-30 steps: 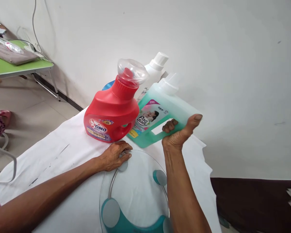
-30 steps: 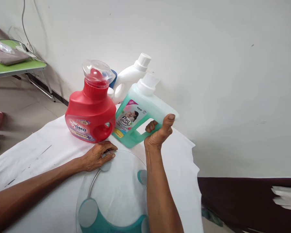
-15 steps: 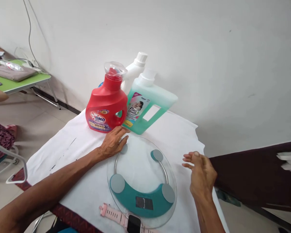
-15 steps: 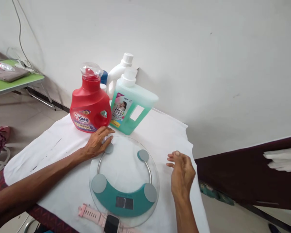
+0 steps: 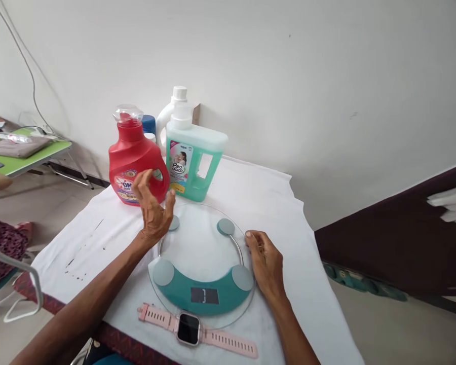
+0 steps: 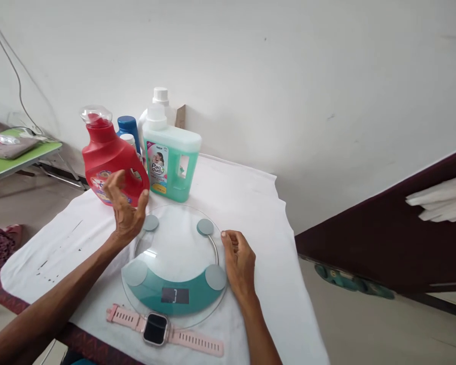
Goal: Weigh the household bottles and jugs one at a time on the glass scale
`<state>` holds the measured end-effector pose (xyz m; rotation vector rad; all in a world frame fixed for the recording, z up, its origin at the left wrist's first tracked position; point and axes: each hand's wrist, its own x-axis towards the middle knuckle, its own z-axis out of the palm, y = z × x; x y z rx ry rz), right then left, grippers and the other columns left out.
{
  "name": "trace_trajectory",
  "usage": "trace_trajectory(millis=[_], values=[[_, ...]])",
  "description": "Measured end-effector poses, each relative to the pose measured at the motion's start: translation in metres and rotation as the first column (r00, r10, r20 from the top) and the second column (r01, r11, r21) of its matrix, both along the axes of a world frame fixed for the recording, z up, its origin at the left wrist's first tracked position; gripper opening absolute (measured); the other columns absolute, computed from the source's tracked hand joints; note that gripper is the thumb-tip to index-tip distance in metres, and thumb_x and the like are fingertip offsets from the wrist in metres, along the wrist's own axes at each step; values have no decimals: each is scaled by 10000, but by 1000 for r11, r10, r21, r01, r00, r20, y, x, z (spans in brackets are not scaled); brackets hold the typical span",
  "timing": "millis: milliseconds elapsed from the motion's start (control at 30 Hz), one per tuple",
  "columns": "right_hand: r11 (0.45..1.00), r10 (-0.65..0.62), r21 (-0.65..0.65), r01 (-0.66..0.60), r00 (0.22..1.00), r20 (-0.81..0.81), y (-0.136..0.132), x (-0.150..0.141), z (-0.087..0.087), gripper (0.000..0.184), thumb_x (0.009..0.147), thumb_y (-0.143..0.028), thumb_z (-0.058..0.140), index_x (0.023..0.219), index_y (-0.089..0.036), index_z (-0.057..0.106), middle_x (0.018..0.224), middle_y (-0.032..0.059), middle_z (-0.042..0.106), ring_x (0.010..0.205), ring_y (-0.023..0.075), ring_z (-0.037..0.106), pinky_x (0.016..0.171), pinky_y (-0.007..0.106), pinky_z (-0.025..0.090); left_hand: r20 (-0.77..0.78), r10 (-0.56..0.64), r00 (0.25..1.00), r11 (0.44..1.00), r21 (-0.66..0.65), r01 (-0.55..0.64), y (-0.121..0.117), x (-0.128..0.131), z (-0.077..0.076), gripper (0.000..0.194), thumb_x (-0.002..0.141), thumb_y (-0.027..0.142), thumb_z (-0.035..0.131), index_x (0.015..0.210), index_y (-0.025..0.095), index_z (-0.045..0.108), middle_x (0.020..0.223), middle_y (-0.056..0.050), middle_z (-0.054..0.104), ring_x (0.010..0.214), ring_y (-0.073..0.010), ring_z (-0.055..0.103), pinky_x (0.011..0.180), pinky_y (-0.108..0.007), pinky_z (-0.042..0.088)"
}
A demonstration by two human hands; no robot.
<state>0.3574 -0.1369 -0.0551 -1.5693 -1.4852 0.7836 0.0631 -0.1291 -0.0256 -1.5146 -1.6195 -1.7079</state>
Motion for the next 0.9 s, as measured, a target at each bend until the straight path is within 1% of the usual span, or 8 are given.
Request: trace_trajectory(millis=[133,267,367,467,533,600,733,900], values=[[998,61,17,-61,998,-6,-4,1,6,573,906,-774,582,932,-220,725,931,81,760,861,252,672,811,367,526,43,85,995,996,19,-86,6,-7,9,731,937,391,738,1556,241,378,1553,-200,392,1477,-379,385,1276,-641,320],[998,60,10,-60,998,-20,-2,-2,6,567,890,-764,597,940,-216,733,883,76,744,818,237,653,765,352,523,79,125,989,990,56,-129,5,-16,13,767,901,365,778,1557,233,401,1551,-201,391,1428,-388,419,1214,-637,395],[998,55,8,-55,998,-12,0,-2,3,565,867,-760,614,944,-214,736,877,76,742,808,232,655,755,353,525,26,38,999,999,2,-38,4,-19,7,619,957,350,701,1514,218,463,1470,-186,485,1379,-357,488,1181,-601,445],[999,48,16,-48,999,6,1,-2,0,548,854,-746,635,948,-216,738,860,67,738,793,226,651,756,355,522,5,-95,995,988,-125,95,10,-18,-8,651,969,367,647,1548,189,409,1442,-193,558,1349,-347,547,1151,-583,488],[999,39,13,-40,999,13,0,-2,-1,541,843,-740,647,945,-218,741,856,64,737,794,226,650,761,359,521,20,-106,994,977,-187,107,17,-17,-16,712,939,377,665,1555,157,384,1474,-219,559,1388,-366,536,1160,-591,487],[1000,25,-3,-25,1000,18,0,-2,-1,546,828,-744,657,948,-219,750,863,67,741,796,230,650,761,365,522,39,-108,993,974,-195,113,21,-19,-17,663,941,377,661,1513,146,417,1451,-222,581,1344,-353,583,1139,-571,514],[999,4,-33,-2,999,48,-1,-1,-1,539,809,-739,678,956,-228,765,888,74,758,808,245,663,779,383,531,48,-127,991,982,-132,132,14,-30,-1,356,1022,335,572,1346,193,533,1249,-134,683,1055,-243,705,967,-454,609],[998,0,-56,4,997,73,2,-2,-1,549,779,-768,671,926,-246,763,859,70,754,793,255,658,772,399,523,32,-19,999,996,-83,22,0,-42,15,250,1022,307,578,1250,207,596,1099,-78,718,982,-210,709,886,-389,620]])
